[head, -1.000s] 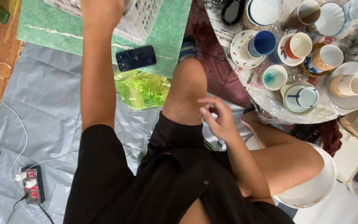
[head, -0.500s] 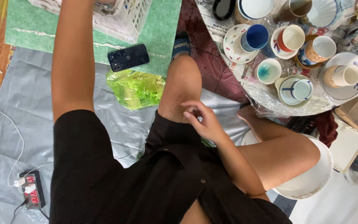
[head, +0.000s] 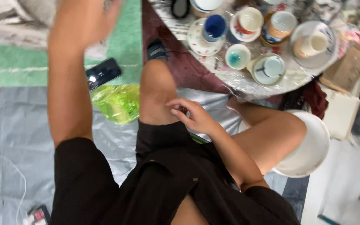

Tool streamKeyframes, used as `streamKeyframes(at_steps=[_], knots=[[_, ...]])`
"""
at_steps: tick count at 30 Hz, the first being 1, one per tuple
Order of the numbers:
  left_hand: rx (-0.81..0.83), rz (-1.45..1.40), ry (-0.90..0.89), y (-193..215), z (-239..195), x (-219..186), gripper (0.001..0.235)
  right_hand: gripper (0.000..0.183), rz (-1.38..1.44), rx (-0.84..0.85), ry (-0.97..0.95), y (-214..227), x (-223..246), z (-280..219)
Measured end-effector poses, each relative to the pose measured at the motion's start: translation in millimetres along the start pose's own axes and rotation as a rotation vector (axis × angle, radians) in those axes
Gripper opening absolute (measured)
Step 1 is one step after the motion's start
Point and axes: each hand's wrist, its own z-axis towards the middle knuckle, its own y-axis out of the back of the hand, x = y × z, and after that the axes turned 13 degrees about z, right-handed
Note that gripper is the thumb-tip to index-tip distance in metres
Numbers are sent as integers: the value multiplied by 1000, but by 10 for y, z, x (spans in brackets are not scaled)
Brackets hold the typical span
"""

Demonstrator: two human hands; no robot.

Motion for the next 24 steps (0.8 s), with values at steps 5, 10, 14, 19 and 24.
streamKeyframes(at_steps=[5,10,14,19,24], knots=[[-13,-559,-411,315,538,-1563,29,27,-55,-75,51,408,224,-6],[-9,-889,-576,-257,936,-2375,28,23,-180,-216,92,890,417,-160],[1,-1165,-296,-912,1058,-2763,33,20,-268,-343,105,1391,366,-287],[89,-1094,-94,-1320,836,-3029,51,24,-273,-641,34,2409,14,-147],[-84,-942,-442,-1514,820,-3254,62,33,-484,-797,281,3988,-822,414]])
